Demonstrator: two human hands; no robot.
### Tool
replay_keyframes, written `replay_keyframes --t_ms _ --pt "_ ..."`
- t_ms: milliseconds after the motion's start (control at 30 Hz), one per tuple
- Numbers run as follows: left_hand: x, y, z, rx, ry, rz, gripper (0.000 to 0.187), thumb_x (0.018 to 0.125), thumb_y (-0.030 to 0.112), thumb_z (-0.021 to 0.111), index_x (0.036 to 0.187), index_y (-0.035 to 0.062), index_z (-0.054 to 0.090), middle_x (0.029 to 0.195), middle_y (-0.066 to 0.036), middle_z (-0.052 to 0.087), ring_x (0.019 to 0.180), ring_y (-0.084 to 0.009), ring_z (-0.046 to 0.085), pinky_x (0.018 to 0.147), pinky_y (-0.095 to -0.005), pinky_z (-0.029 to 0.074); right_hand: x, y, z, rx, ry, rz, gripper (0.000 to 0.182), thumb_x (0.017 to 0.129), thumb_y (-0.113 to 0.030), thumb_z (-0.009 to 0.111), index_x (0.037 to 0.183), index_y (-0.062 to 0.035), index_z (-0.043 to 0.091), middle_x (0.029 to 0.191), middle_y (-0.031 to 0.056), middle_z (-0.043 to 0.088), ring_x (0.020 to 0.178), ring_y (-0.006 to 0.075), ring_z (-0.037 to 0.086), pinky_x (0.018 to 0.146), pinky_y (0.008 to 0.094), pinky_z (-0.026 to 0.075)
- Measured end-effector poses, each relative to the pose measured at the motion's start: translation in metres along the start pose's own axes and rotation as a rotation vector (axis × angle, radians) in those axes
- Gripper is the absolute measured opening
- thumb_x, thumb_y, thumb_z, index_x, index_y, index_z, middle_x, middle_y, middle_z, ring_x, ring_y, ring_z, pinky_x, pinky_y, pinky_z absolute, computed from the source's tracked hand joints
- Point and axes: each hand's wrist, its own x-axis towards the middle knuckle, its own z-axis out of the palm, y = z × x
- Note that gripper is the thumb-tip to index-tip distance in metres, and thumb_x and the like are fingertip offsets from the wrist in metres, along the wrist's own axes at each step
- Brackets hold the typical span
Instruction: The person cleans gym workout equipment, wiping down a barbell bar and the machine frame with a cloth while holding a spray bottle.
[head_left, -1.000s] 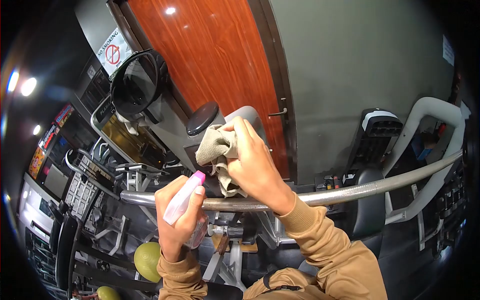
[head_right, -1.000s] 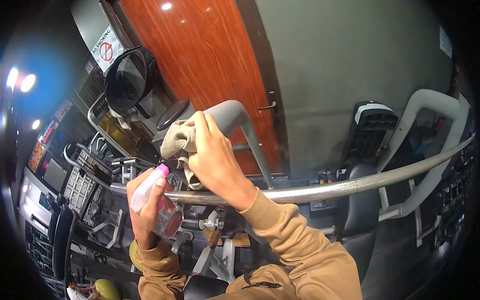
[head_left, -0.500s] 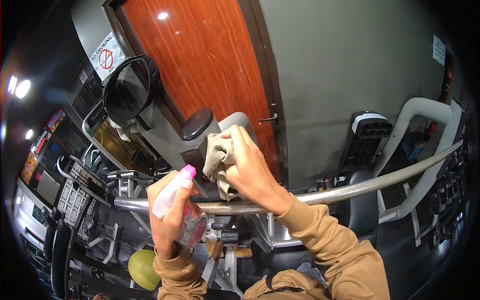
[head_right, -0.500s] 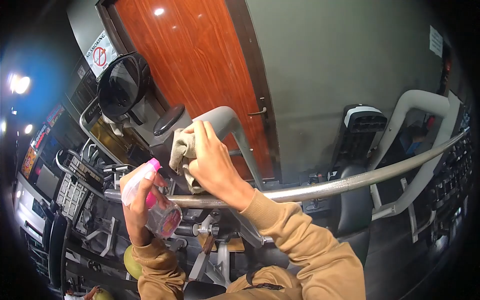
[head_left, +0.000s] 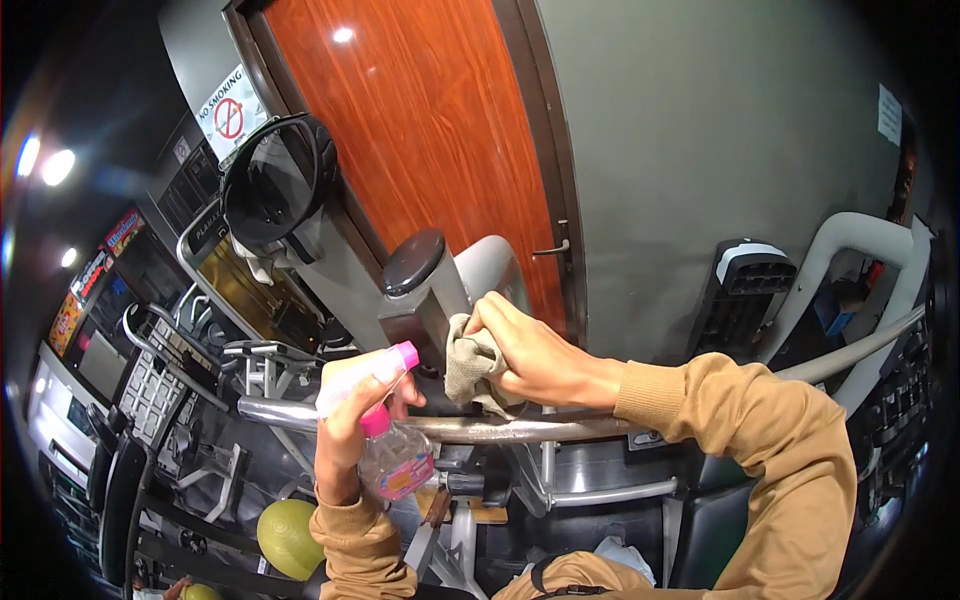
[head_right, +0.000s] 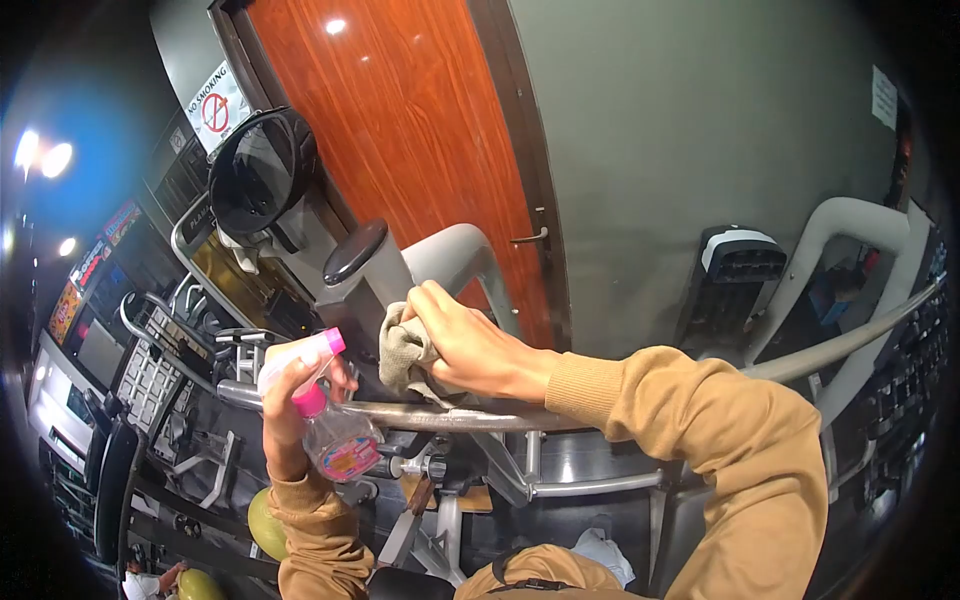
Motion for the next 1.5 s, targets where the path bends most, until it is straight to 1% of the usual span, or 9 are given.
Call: replay_keyframes --t_ms 300,433,533,667,800,933,1100,1400,1500 --pt "0.002 0.004 -0.001 -0.088 0.078 -0.146 0.044 0.079 0.034 0.057 0.078 -0.0088 0.067 0.068 -0.015 0.065 0.063 -0.0246 0.066 0.058 -0.0302 0.048 0.040 0.028 -0.013 -0.006 0.205 -0.360 0.050 0.072 0.009 0.070 0.116 -0.0029 0.048 0.113 0.0163 0.050 0.109 0.0405 0.057 0.087 0.0450 0.051" --pt "0.007 0.007 -0.002 -0.183 0.078 -0.155 0.045 0.077 0.032 0.058 0.079 -0.0117 0.066 0.068 -0.017 0.064 0.063 -0.0278 0.067 0.062 -0.0333 0.053 0.027 0.048 -0.003 0.015 0.150 -0.506 0.039 0.076 -0.003 0.075 0.109 -0.0064 0.055 0.113 0.0124 0.051 0.106 0.0328 0.058 0.088 0.0419 0.052" --pt "0.008 0.012 -0.004 -0.128 0.037 -0.202 0.048 0.079 0.033 0.060 0.084 -0.0143 0.067 0.072 -0.021 0.068 0.060 -0.0272 0.067 0.053 -0.0317 0.053 0.018 0.059 -0.005 -0.072 -0.074 -0.529 0.017 0.089 -0.012 0.065 0.103 -0.0069 0.058 0.108 0.0117 0.052 0.101 0.0284 0.058 0.084 0.0392 0.053" --pt "0.010 0.020 0.001 -0.160 0.010 -0.233 0.045 0.081 0.032 0.060 0.082 -0.0134 0.066 0.072 -0.023 0.068 0.055 -0.0267 0.067 0.047 -0.0315 0.053 0.031 0.060 -0.018 -0.042 -0.118 -0.624 0.027 0.083 -0.010 0.069 0.106 -0.0059 0.056 0.106 0.0125 0.052 0.099 0.0304 0.059 0.080 0.0417 0.054" --pt "0.015 0.024 0.004 -0.165 -0.017 -0.261 0.047 0.081 0.034 0.063 0.077 -0.0121 0.067 0.073 -0.025 0.070 0.047 -0.0262 0.064 0.043 -0.0305 0.051 0.070 0.050 -0.022 0.117 0.215 -0.598 0.044 0.074 -0.007 0.082 0.110 -0.0040 0.055 0.108 0.0158 0.058 0.095 0.0349 0.065 0.081 0.0406 0.056" --pt "0.022 0.029 0.016 -0.024 0.041 -0.229 0.049 0.075 0.036 0.059 0.064 -0.0118 0.062 0.052 -0.022 0.060 0.037 -0.0289 0.060 0.040 -0.0341 0.053 0.058 0.060 -0.006 0.278 0.261 -0.576 0.045 0.071 0.003 0.076 0.109 -0.0018 0.052 0.106 0.0163 0.050 0.101 0.0371 0.060 0.085 0.0428 0.051" --pt "0.025 0.026 0.019 -0.013 0.084 -0.184 0.050 0.075 0.037 0.059 0.059 -0.0105 0.061 0.048 -0.020 0.058 0.037 -0.0281 0.060 0.039 -0.0341 0.054 0.009 0.098 0.019 0.346 0.100 -0.258 0.048 0.069 0.004 0.076 0.111 -0.0005 0.052 0.111 0.0173 0.049 0.106 0.0387 0.058 0.090 0.0445 0.050" --pt "0.024 0.021 0.007 -0.052 -0.044 -0.145 0.048 0.083 0.034 0.058 0.064 -0.0103 0.062 0.051 -0.022 0.059 0.042 -0.0303 0.064 0.040 -0.0343 0.054 0.064 0.066 0.002 0.248 0.401 -0.511 0.055 0.067 0.002 0.077 0.116 -0.0057 0.053 0.113 0.0155 0.052 0.103 0.0371 0.057 0.088 0.0444 0.051" --pt "0.027 0.018 0.003 -0.040 -0.099 -0.126 0.046 0.084 0.031 0.058 0.065 -0.0105 0.061 0.051 -0.023 0.059 0.043 -0.0301 0.065 0.038 -0.0335 0.053 0.023 0.092 0.027 0.207 0.252 -0.608 0.049 0.074 -0.009 0.081 0.118 -0.0097 0.059 0.116 0.0156 0.053 0.104 0.0330 0.058 0.084 0.0407 0.053"
